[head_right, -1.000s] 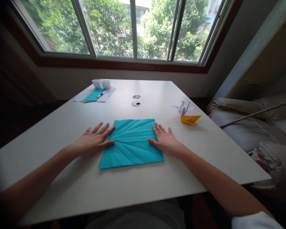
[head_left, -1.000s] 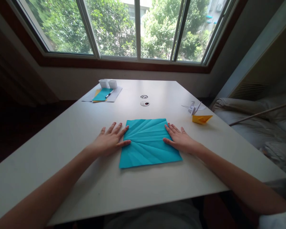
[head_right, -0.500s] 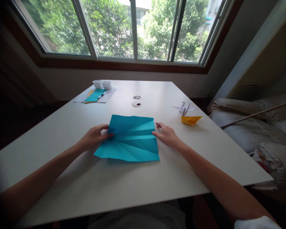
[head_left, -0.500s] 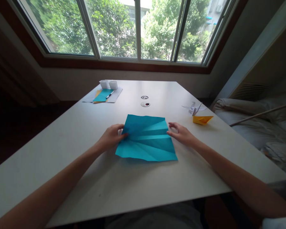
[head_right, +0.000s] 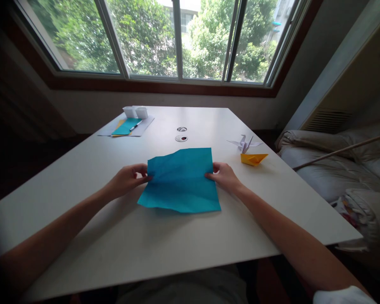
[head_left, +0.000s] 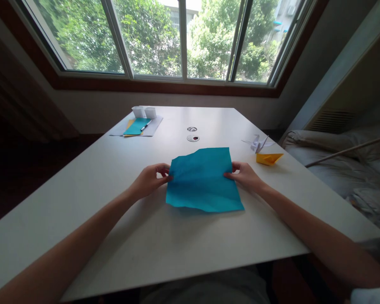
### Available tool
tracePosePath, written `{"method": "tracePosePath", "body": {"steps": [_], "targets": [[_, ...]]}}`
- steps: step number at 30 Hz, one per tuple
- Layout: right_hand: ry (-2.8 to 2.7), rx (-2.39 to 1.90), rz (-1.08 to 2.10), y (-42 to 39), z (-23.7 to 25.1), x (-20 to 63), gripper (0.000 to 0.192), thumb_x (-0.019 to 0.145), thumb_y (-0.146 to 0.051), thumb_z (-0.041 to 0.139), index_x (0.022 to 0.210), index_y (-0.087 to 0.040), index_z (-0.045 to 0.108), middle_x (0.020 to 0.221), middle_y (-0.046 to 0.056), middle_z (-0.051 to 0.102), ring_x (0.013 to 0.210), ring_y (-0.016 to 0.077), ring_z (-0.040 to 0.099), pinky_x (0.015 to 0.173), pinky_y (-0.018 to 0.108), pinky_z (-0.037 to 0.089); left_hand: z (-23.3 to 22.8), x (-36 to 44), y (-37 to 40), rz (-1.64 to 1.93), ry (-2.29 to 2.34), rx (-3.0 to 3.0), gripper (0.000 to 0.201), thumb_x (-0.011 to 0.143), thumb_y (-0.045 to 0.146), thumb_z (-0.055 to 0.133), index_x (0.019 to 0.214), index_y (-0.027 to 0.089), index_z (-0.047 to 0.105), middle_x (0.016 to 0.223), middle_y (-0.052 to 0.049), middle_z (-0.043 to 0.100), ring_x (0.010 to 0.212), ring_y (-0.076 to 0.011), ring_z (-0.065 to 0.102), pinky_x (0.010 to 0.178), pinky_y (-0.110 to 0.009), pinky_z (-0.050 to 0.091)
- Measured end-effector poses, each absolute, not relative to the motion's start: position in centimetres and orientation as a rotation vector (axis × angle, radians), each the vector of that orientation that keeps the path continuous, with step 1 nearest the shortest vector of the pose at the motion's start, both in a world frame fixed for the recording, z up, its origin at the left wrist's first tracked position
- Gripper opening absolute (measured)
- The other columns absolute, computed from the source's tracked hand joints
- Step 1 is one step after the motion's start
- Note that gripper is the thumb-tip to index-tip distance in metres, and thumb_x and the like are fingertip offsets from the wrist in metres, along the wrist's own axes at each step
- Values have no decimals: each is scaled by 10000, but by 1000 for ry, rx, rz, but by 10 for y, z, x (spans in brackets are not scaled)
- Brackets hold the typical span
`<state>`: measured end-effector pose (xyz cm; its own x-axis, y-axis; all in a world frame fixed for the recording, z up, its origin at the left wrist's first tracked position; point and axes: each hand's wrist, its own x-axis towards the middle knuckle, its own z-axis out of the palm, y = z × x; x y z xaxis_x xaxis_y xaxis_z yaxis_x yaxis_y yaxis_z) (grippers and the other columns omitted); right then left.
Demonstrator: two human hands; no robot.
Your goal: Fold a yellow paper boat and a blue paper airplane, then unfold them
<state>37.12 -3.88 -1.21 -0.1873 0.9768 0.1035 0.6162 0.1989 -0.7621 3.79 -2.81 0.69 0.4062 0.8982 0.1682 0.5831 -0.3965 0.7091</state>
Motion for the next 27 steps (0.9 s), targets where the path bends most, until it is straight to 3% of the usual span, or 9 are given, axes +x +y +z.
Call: {"method": "tracePosePath", "body": {"steps": [2,9,18,27], "targets": [[-1902,-1453,761,-37,-13,373,419,705,-480,620,980,-163,636,938,80,655,842,239,591,753,400,488,7,36,-28,669,1303,2231,263,736,394,584,869,177,651,772,-16,659,702,-160,577,642,-252,439],[-1960,-1356,686,-29,-14,380,413,708,-491,606,968,-170,631,894,54,654,805,208,576,725,366,464,-5,29,-19,633,1278,2363,267,740,429,555,798,194,668,744,-8,645,667,-146,557,644,-247,439],[-2162,-1267,634,-28,-13,385,196,736,-287,556,852,-177,669,858,50,674,788,196,595,722,318,465,-3,26,-19,581,895,2669,253,864,328,456,919,203,669,916,-77,669,898,-186,565,788,-311,459],[-2411,-1200,474,-29,-13,389,320,846,-226,385,939,-197,690,1000,92,630,878,184,594,774,312,472,1,24,-24,404,892,2826,277,860,201,400,923,215,669,961,-61,659,947,-187,550,775,-306,467]]}}
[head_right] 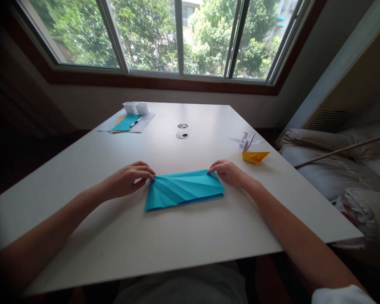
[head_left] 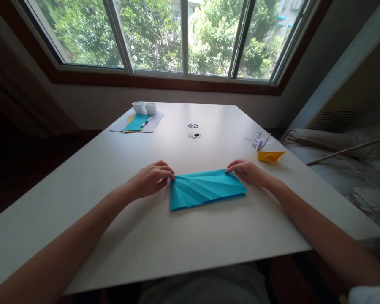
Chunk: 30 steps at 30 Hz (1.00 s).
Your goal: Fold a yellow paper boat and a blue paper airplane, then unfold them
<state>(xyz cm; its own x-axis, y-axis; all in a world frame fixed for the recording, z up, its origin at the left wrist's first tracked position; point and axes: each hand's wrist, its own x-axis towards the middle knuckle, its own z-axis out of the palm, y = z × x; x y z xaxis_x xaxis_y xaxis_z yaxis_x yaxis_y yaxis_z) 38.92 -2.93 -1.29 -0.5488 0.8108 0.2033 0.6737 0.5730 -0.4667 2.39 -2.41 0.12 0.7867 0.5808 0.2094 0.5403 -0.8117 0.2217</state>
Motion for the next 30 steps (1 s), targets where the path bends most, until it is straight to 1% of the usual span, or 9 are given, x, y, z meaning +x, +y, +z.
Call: {"method": "tracePosePath", "body": {"steps": [4,10,12,15,18,21,24,27,30], "targets": [[-2517,-1164,341,-32,-11,385,294,855,-228,407,958,-204,681,1003,88,628,929,196,573,830,330,453,2,33,-33,384,1025,2849,302,895,258,361,1034,202,623,955,-68,657,931,-198,553,763,-314,461],[-2593,-1224,259,-37,-4,376,337,781,-465,554,1004,-230,646,1024,79,617,972,237,547,864,392,431,3,47,-44,275,1220,2909,422,845,518,409,1035,219,638,1064,-83,635,1021,-268,520,825,-407,440],[-2609,-1255,248,-38,-2,375,387,749,-496,581,1026,-232,633,1053,84,605,995,252,535,869,412,423,1,50,-47,254,1226,2920,427,833,503,440,1098,210,603,1132,-93,606,1068,-282,502,861,-432,427],[-2616,-1238,278,-42,-1,373,367,774,-439,569,1087,-252,607,1136,82,567,1043,247,517,885,401,418,-2,55,-54,224,1068,2942,395,863,294,426,1249,225,481,1292,-83,500,1186,-261,436,959,-424,377],[-2670,-1160,287,-48,0,366,345,832,-342,496,1167,-288,561,1220,64,532,1101,238,490,922,403,392,-4,63,-61,164,935,2931,411,851,162,385,1249,219,470,1359,-79,428,1212,-240,427,978,-384,379],[-2724,-1138,249,-55,3,355,396,816,-424,509,1180,-274,554,1228,71,542,1100,257,494,928,429,381,-1,71,-65,160,990,2884,318,895,240,346,1147,187,532,1299,-96,486,1138,-240,497,922,-374,427],[-2729,-1198,203,-60,5,347,577,731,-584,547,1197,-243,540,1233,88,543,1101,289,491,909,447,390,0,75,-67,166,1054,2852,350,898,403,358,1097,183,545,1269,-108,507,1131,-264,494,909,-407,425],[-2747,-1241,190,-62,6,347,732,669,-666,549,1257,-233,491,1275,97,513,1130,313,468,929,468,366,-4,74,-68,95,1093,2809,493,875,514,351,1234,193,455,1393,-113,375,1267,-288,344,999,-456,318],[-2781,-1248,236,-62,5,350,855,620,-709,554,1319,-236,420,1353,96,436,1200,332,403,977,480,315,-10,69,-67,-41,1088,2731,571,892,546,248,1398,284,214,1490,-65,150,1352,-281,154,1058,-498,166]]}}
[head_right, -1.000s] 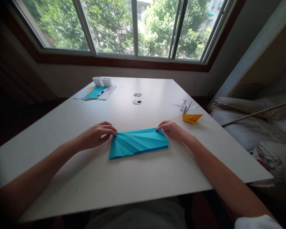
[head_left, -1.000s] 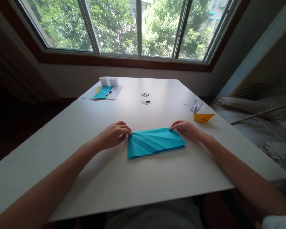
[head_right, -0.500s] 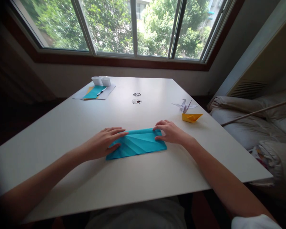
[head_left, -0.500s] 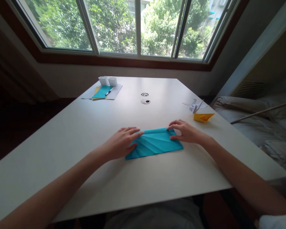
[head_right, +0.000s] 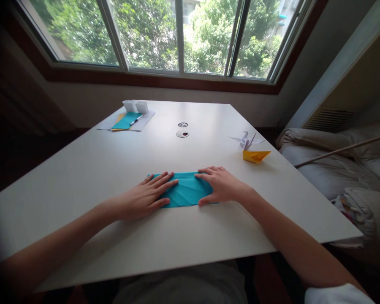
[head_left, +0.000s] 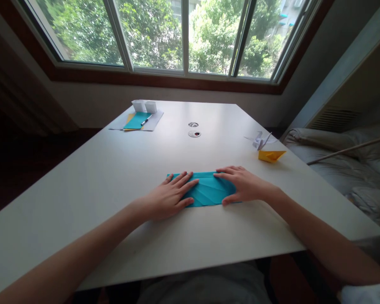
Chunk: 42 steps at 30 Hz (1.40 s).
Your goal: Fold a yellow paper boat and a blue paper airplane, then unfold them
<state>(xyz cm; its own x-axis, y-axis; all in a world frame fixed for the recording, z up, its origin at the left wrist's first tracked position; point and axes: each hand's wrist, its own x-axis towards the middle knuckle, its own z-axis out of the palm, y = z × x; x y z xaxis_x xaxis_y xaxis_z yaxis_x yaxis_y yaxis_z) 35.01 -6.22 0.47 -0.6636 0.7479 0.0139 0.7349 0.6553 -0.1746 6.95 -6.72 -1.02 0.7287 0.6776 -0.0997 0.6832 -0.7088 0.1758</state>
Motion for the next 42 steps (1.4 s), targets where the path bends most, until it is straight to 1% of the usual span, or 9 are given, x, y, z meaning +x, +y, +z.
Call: {"method": "tracePosePath", "body": {"steps": [2,6,11,14,19,25,31,37,42], "targets": [[-2796,-1251,287,-62,4,352,911,602,-722,557,1351,-238,370,1399,91,373,1242,338,351,996,475,295,-13,67,-66,-105,1093,2685,565,887,567,225,1405,367,119,1500,-25,52,1360,-306,66,1052,-523,136],[-2797,-1253,342,-61,4,353,935,591,-713,577,1367,-251,334,1420,91,337,1259,339,320,995,474,299,-12,66,-66,-124,1118,2656,558,864,603,250,1381,435,126,1499,18,16,1350,-356,3,1042,-538,136],[-2806,-1105,240,-65,8,351,862,618,-652,614,1348,-274,354,1431,91,312,1261,330,316,997,485,291,-8,63,-64,-66,1161,2711,689,805,663,323,1401,376,131,1499,-46,83,1338,-390,81,1024,-544,189],[-2811,-971,130,-67,8,348,624,757,-529,565,1299,-253,425,1366,94,416,1187,274,429,987,450,317,-5,60,-61,-17,1188,2765,794,741,710,384,1407,328,181,1481,-107,167,1310,-423,172,987,-565,253],[-2783,-721,-113,-66,-1,341,262,889,-280,450,1102,-202,582,1050,72,656,933,178,598,861,344,417,0,55,-55,83,1078,2877,664,799,602,419,1355,247,348,1401,-132,358,1274,-357,315,970,-487,346],[-2472,-745,-302,-68,6,340,171,862,-186,492,947,-189,640,810,41,695,743,147,616,739,295,443,16,45,-48,367,984,2917,425,819,434,489,1183,220,539,1147,-90,606,996,-241,583,859,-351,455],[-2028,-1006,170,-70,17,347,183,846,-267,521,951,-209,659,805,33,680,657,123,587,535,221,440,33,39,-50,915,1031,2437,230,821,339,522,870,160,659,739,-28,662,602,-123,585,536,-198,473],[-1750,-1159,696,-59,10,351,295,747,-434,618,906,-192,677,764,46,668,662,149,589,486,218,467,28,45,-48,943,1048,1860,277,719,420,633,782,152,654,690,-24,629,610,-148,571,494,-220,470],[-1750,-1153,861,-50,3,358,391,692,-454,663,975,-184,661,799,55,664,696,163,597,529,251,506,15,48,-44,975,1132,1757,311,723,448,627,791,147,665,702,-41,648,637,-169,584,501,-231,473]]}}
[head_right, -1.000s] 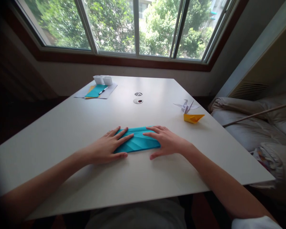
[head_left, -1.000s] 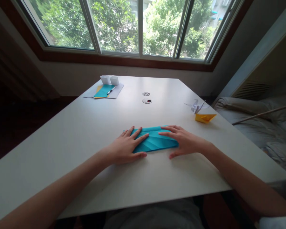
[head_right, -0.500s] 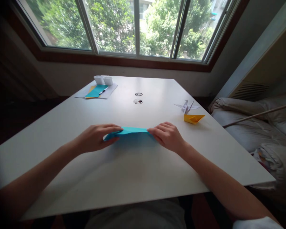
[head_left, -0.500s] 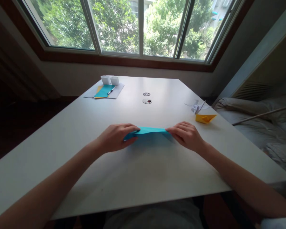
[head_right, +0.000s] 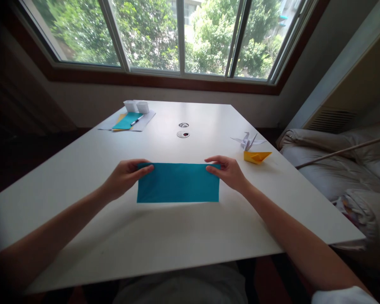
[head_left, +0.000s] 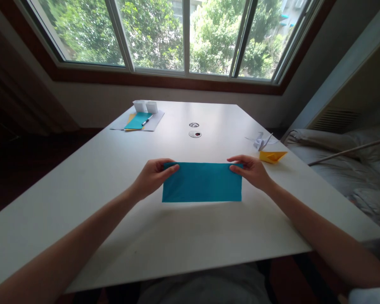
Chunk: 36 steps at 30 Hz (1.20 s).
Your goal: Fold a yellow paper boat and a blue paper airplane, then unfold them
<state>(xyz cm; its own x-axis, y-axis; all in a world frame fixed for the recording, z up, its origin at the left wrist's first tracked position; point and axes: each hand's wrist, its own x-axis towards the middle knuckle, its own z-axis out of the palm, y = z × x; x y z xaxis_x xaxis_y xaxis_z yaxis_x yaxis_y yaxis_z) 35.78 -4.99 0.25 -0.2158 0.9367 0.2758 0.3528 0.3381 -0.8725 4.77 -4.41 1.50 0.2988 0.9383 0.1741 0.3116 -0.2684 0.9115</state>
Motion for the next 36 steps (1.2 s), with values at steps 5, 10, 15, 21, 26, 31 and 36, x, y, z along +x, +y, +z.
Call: {"method": "tracePosePath", "body": {"steps": [5,10,15,21,26,31,36], "targets": [[-1765,-1155,795,-45,-3,360,341,685,-439,674,917,-189,688,874,64,674,775,184,597,594,279,507,12,48,-42,1054,1154,1828,373,697,416,663,963,154,668,847,-71,676,727,-187,601,612,-281,514],[-1777,-1150,755,-45,-4,360,306,684,-406,684,917,-208,694,898,58,683,810,192,602,629,288,504,14,47,-42,1099,1107,1814,374,696,369,678,995,147,653,817,-58,667,702,-160,587,599,-260,502],[-1790,-1177,708,-46,-3,360,324,694,-423,669,936,-210,696,911,65,690,810,201,607,638,304,501,12,46,-42,1102,1117,1820,356,700,363,675,983,148,660,843,-65,673,728,-175,595,622,-277,502],[-1815,-1192,660,-46,-2,360,334,707,-439,648,954,-219,694,918,65,690,808,205,606,629,306,494,11,46,-41,1092,1133,1835,324,696,370,676,945,163,681,855,-64,684,742,-187,609,645,-292,508],[-1824,-1208,622,-47,-1,361,326,711,-439,644,950,-223,695,878,55,689,772,196,600,594,295,487,13,47,-42,1082,1120,1840,344,689,387,675,946,159,682,855,-70,684,750,-196,613,646,-303,520],[-1854,-1217,624,-48,2,361,352,713,-444,641,982,-222,684,909,64,680,784,196,593,580,285,481,14,47,-42,1077,1135,1853,347,690,384,671,952,156,684,848,-70,685,738,-189,608,631,-290,513],[-1847,-1216,620,-48,1,361,357,715,-447,636,984,-217,685,905,67,683,791,202,597,596,297,484,13,47,-41,1073,1130,1861,342,692,367,674,960,156,684,836,-68,683,724,-184,604,630,-293,513]]}}
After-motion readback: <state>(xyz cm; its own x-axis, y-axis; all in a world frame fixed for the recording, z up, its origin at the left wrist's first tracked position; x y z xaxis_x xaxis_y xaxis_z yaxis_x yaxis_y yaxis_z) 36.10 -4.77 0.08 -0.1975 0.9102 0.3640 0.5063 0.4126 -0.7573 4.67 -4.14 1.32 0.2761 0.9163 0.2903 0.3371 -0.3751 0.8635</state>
